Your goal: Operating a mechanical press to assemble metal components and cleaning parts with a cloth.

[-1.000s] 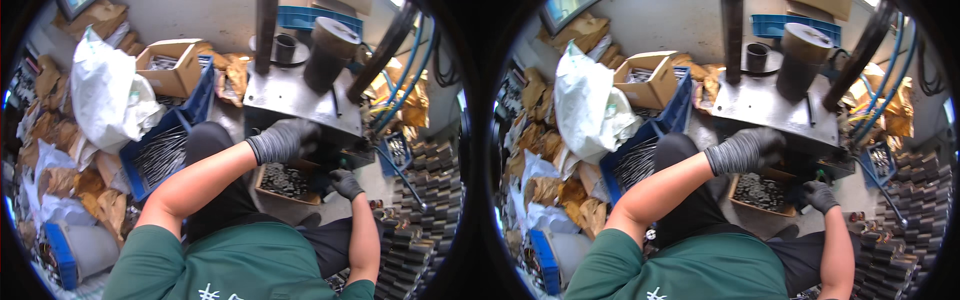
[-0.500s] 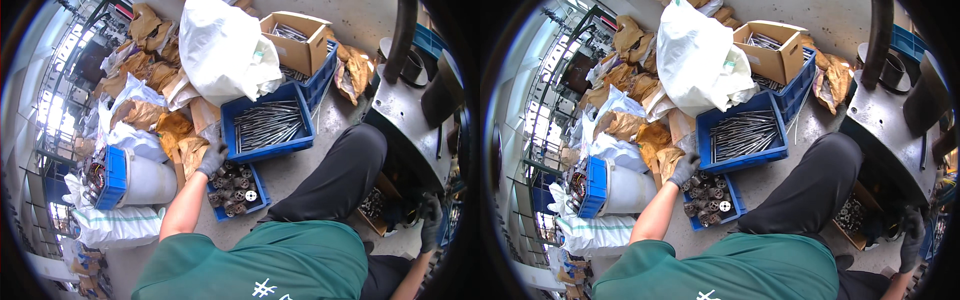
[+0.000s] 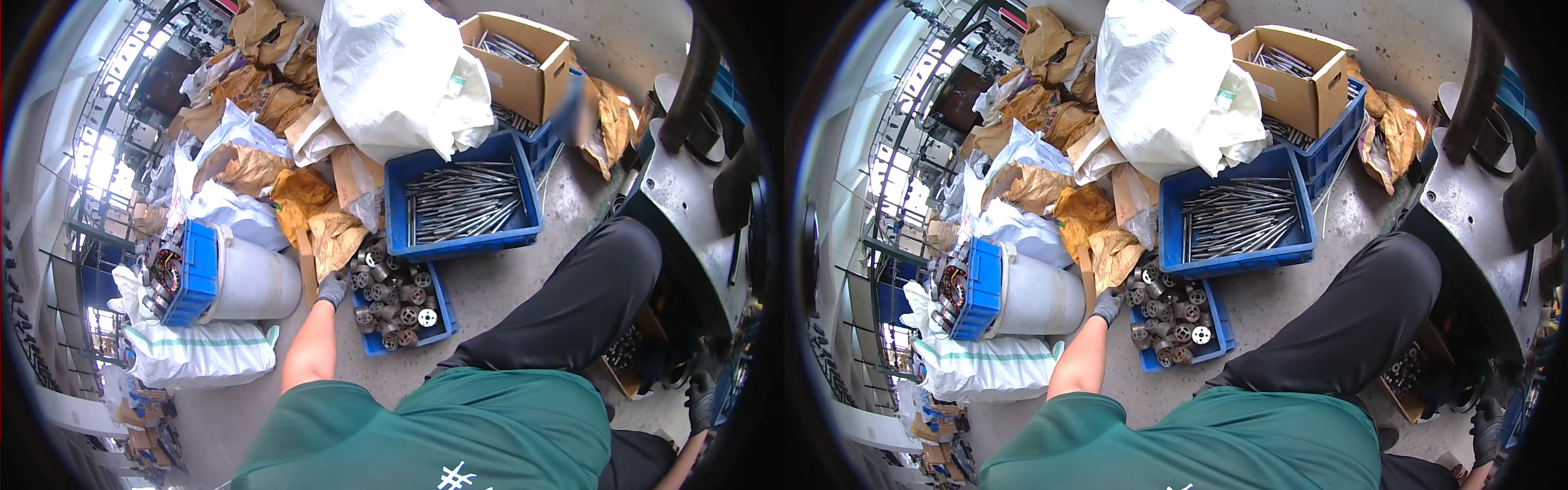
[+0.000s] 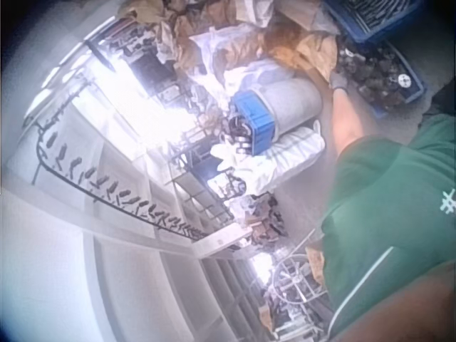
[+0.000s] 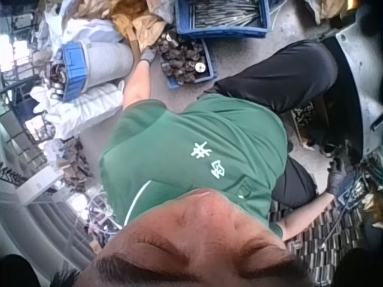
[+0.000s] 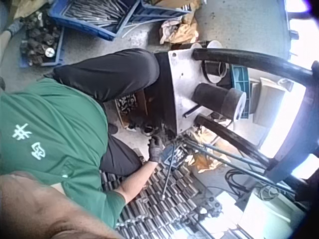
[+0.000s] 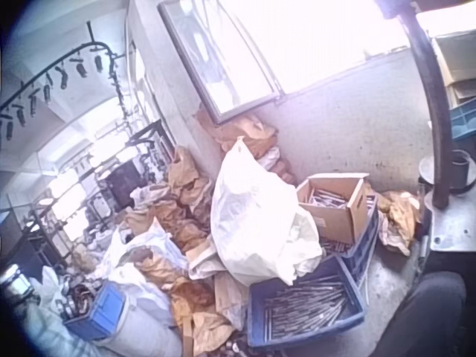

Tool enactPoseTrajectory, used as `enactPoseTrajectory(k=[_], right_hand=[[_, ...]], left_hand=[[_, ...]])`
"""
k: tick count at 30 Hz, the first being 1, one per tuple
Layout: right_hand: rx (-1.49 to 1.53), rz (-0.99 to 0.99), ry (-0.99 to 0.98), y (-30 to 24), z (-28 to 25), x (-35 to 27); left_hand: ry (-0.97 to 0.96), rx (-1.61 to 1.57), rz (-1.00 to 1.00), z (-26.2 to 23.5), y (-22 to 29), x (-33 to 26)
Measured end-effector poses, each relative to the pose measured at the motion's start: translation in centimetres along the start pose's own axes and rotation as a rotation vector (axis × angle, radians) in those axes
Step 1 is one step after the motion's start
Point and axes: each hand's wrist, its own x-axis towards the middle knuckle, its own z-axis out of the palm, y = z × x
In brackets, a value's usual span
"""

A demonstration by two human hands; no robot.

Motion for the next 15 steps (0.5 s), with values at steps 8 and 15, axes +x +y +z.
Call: enactPoseTrajectory(k=[8, 15], right_hand=[[0.012, 0.21, -0.047, 2.3, -0.6, 0.5], [-0.084, 0.231, -0.129, 3.0, -0.6, 1.4]], left_hand=[[-0.378, -0.889, -0.91, 4.0, -4.4, 2.2], [-0.252, -1.108, -0.864, 3.0, -1.5, 0.3]])
